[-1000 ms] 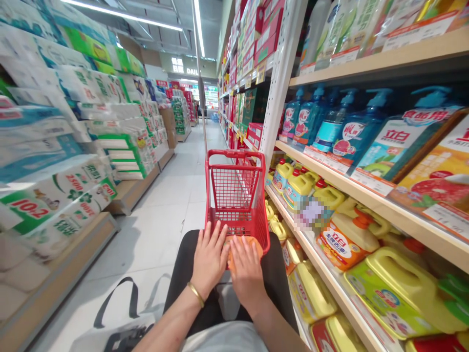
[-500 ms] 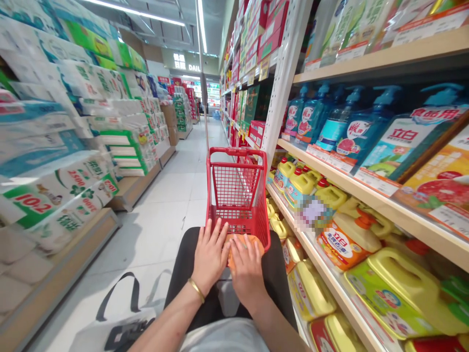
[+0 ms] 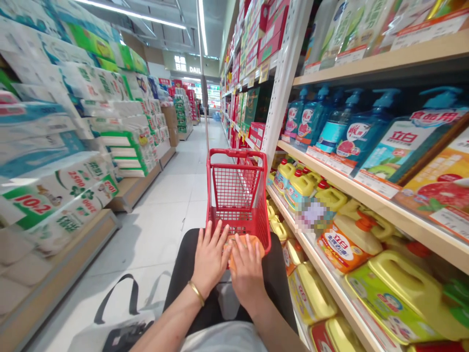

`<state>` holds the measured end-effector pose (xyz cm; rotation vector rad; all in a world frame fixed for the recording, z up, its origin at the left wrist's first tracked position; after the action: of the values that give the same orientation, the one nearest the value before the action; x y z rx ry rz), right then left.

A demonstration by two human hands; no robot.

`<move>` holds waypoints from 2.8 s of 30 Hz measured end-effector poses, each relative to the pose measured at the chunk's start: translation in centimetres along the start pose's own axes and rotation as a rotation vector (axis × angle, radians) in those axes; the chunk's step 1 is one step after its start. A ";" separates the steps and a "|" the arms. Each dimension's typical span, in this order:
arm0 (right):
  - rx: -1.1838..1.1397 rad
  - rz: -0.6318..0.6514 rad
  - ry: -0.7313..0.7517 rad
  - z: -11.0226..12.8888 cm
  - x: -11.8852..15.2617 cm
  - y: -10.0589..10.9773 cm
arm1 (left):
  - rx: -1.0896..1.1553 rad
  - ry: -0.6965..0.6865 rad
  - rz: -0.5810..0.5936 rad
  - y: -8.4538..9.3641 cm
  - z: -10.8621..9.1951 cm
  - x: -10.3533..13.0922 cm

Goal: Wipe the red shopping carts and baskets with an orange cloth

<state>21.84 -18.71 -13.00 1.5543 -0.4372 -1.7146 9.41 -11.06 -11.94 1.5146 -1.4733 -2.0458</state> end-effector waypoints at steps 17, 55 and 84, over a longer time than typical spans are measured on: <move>0.008 0.041 0.014 -0.3 -0.2 0.3 | 0.000 0.015 0.012 0.0 0.1 0.0; 0.094 -0.092 -0.227 -8.0 1.6 2.9 | 0.000 -0.007 -0.028 0.2 -1.0 -0.1; 0.045 -0.041 -0.146 -6.5 2.0 1.7 | -0.013 -0.013 -0.002 0.2 -0.3 -0.2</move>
<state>28.63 -19.68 -14.47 1.4842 -0.5240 -1.8685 9.69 -11.21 -11.66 1.5014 -1.4602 -2.0657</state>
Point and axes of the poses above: each hand's wrist, its own x-axis away from the middle knuckle, its own y-axis out of the back of the hand, z = x × y, the point moved 5 cm from there along -x, towards the middle knuckle, and after that the axes turned 5 degrees about -x, right-handed, at the moved point
